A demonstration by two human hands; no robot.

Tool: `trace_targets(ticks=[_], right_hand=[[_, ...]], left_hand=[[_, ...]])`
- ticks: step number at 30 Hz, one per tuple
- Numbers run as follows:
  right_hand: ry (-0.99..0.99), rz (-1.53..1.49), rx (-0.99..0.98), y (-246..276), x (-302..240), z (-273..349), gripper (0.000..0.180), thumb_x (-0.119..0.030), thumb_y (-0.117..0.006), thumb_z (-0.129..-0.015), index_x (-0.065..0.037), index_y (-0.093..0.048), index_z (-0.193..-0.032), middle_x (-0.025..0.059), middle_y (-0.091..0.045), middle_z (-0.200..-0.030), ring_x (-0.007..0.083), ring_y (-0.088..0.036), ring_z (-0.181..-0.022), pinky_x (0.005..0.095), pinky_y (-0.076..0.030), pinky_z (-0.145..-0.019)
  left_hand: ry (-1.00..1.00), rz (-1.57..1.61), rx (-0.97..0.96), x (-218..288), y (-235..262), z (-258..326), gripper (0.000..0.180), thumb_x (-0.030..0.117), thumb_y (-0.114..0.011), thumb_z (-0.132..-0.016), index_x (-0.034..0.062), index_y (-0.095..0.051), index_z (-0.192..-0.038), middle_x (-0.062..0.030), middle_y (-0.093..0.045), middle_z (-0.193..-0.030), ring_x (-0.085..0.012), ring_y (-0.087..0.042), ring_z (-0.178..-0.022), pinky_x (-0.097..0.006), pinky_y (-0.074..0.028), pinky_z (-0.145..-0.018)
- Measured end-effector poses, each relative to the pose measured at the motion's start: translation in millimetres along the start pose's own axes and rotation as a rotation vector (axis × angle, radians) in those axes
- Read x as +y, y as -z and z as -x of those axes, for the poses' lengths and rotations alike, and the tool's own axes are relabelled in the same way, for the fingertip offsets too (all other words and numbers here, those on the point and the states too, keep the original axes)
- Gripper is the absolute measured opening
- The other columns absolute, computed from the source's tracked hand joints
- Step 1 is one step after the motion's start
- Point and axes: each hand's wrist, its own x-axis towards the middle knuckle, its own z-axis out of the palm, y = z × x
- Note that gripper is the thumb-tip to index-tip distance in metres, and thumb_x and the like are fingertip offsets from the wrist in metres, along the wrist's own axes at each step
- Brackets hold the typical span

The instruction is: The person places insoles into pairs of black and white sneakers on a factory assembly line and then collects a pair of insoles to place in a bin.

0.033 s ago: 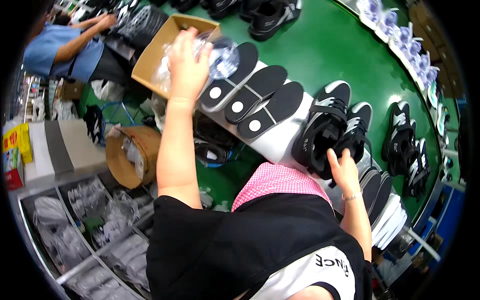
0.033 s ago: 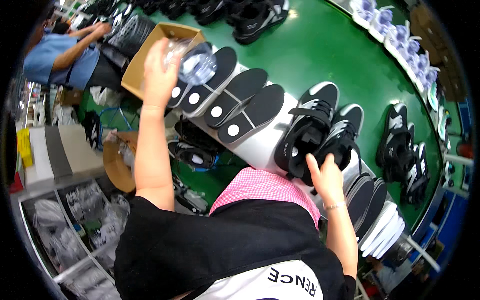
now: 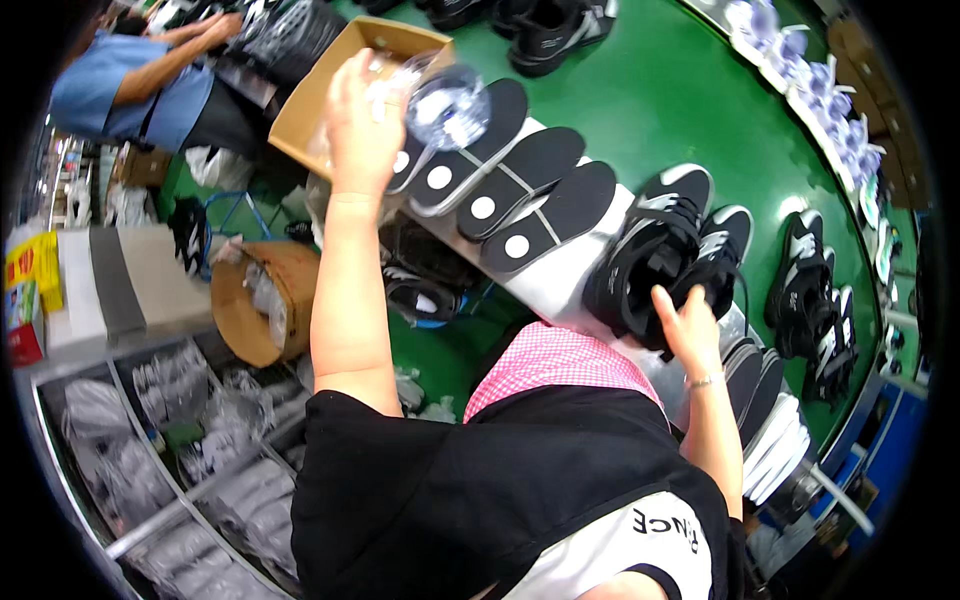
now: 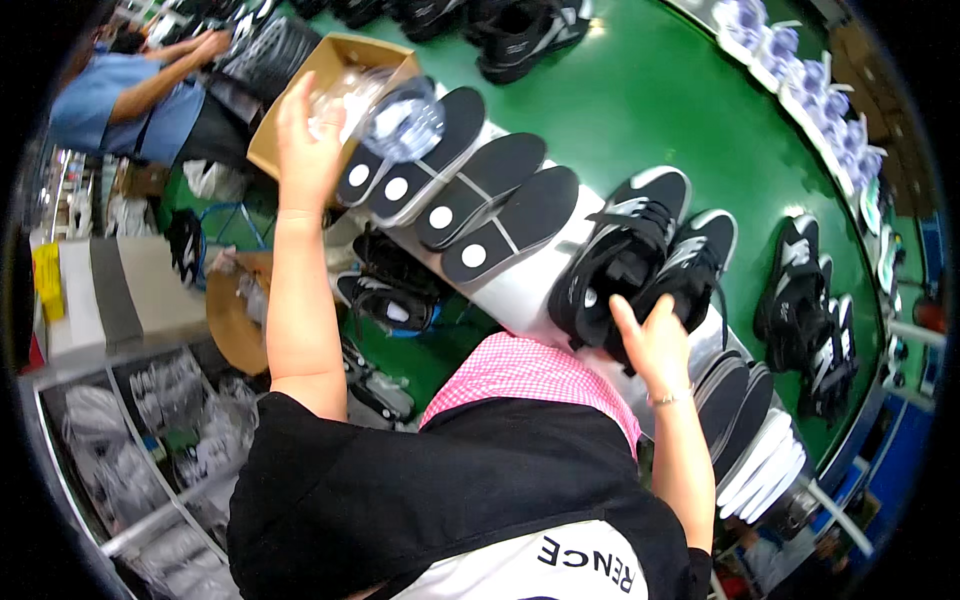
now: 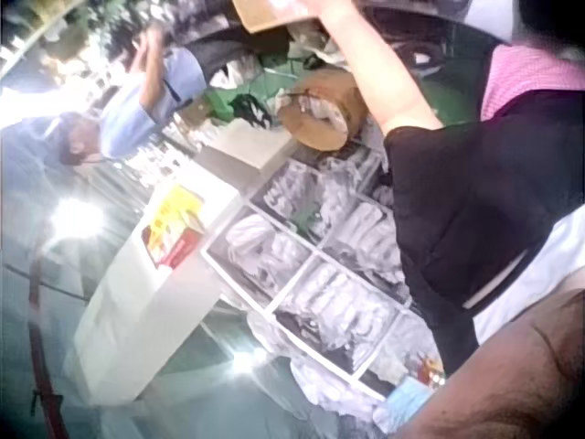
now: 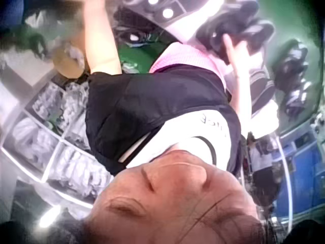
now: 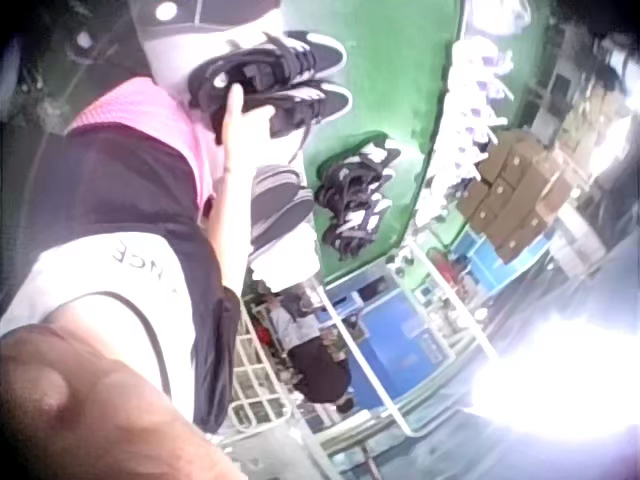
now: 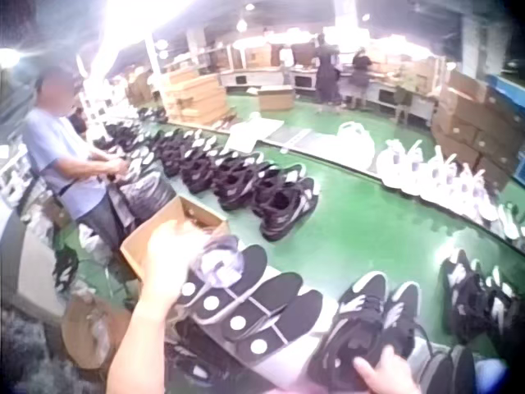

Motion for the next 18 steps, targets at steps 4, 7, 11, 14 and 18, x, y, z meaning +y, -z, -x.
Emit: trace_targets(ticks=[4, 7, 11, 14, 18], right_hand=[[0.028, 0.07, -0.019, 9, 3, -44, 0.048, -0.034, -0.06, -0.069, 0.007, -0.046, -0.09, 0.0292, -0.058, -0.082, 0.0412, -0.058, -0.082, 0.043, -0.046, -0.073], [0.119, 0.198, 0.058, 15, 30, -56, 0.036, -0.024, -0.058, -0.07, 0.005, -0.047, -0.088, 0.0286, -0.057, -0.079, 0.0429, -0.056, -0.078, 0.0454, -0.044, -0.069], [0.212, 0.102, 0.106, 37, 94, -100, 0.025, -0.017, -0.056, -0.071, 0.006, -0.049, -0.078, 0.0243, -0.057, -0.071, 0.0368, -0.057, -0.068, 0.0416, -0.043, -0.063], [0.159, 0.095, 0.094, 53, 121, -156, 0.029, -0.019, -0.057, -0.075, 0.008, -0.053, -0.083, 0.0193, -0.059, -0.073, 0.0282, -0.056, -0.066, 0.0351, -0.043, -0.063], [0.18, -0.121, 0.037, 47, 136, -204, 0.052, -0.034, -0.059, -0.08, 0.009, -0.05, -0.106, 0.019, -0.06, -0.096, 0.0278, -0.057, -0.087, 0.0325, -0.043, -0.079]], left_hand=[[0.584, 0.386, 0.254, -60, 41, 73, 0.021, 0.012, -0.057, -0.082, 0.0, -0.054, -0.098, -0.0087, -0.057, -0.095, -0.0172, -0.054, -0.086, -0.028, -0.043, -0.079], [0.818, 0.233, 0.087, -71, 62, 169, 0.014, 0.014, -0.056, -0.083, 0.001, -0.057, -0.089, -0.0038, -0.059, -0.08, -0.0133, -0.055, -0.075, -0.026, -0.044, -0.072], [0.852, 0.016, -0.3, -51, 49, 278, 0.026, 0.021, -0.065, -0.074, 0.0049, -0.06, -0.094, -0.0085, -0.061, -0.08, -0.0241, -0.057, -0.08, -0.033, -0.045, -0.072], [0.663, -0.278, -0.356, -38, 29, 309, 0.045, 0.028, -0.071, -0.065, 0.0067, -0.057, -0.103, -0.0084, -0.055, -0.102, -0.0285, -0.048, -0.1, -0.039, -0.041, -0.082], [0.642, -0.461, -0.317, -46, 5, 308, 0.044, 0.026, -0.068, -0.068, 0.0064, -0.054, -0.105, -0.0078, -0.052, -0.108, -0.0286, -0.043, -0.108, -0.042, -0.036, -0.087]])
